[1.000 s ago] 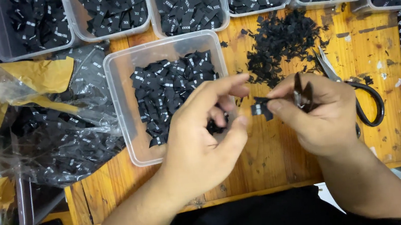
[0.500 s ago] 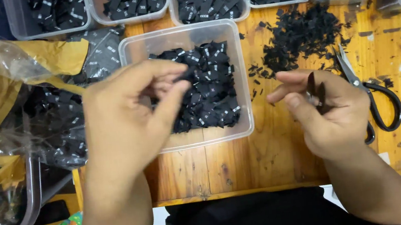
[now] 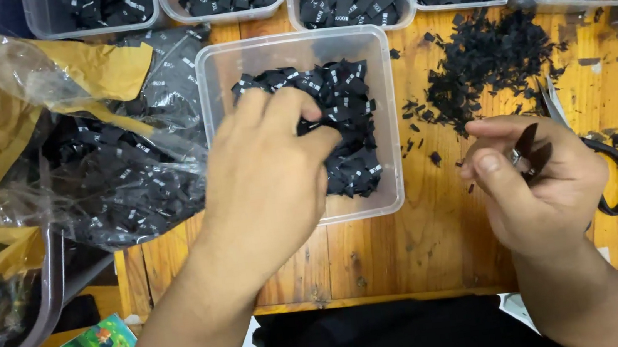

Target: Trimming excess threads from fabric labels using snips and sorting them into plastic containers.

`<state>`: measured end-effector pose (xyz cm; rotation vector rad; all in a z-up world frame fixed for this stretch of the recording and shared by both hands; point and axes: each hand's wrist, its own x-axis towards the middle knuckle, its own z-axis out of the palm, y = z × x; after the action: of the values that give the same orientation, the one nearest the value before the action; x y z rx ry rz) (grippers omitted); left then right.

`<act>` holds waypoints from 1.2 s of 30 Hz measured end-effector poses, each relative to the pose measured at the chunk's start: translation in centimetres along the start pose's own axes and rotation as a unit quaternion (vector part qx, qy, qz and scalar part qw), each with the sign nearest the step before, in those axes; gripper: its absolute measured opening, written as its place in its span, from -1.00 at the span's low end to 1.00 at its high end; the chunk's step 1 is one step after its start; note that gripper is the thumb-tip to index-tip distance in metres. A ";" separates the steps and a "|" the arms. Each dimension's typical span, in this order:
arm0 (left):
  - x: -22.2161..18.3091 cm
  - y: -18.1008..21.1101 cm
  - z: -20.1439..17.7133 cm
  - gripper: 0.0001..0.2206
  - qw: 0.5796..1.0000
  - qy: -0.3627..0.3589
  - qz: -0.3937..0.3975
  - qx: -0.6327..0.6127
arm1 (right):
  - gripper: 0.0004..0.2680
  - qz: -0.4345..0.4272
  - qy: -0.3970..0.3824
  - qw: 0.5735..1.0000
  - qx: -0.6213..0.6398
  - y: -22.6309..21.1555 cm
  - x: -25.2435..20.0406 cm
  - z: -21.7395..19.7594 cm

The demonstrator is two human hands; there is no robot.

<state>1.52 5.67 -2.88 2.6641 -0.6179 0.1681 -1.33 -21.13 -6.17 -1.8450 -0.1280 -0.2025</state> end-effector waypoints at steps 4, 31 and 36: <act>0.3 0.2 0.9 -0.89 0.999 0.018 0.000 -0.032 | -0.85 0.006 0.001 1.000 0.009 0.2 -0.1 -0.2; 0.5 0.7 -0.8 -0.93 0.968 -0.039 -0.082 -0.234 | -0.83 -0.013 -0.095 0.995 -0.030 -0.8 0.5 0.2; 0.4 2.1 -1.7 -0.92 0.936 -0.032 -0.095 -0.339 | -0.64 -0.073 -0.182 0.979 -0.048 -1.1 0.8 1.0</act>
<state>0.92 4.45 -0.48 2.0406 -0.3452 -0.1635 -0.70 -19.85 -5.21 -1.9560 -0.5173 0.0296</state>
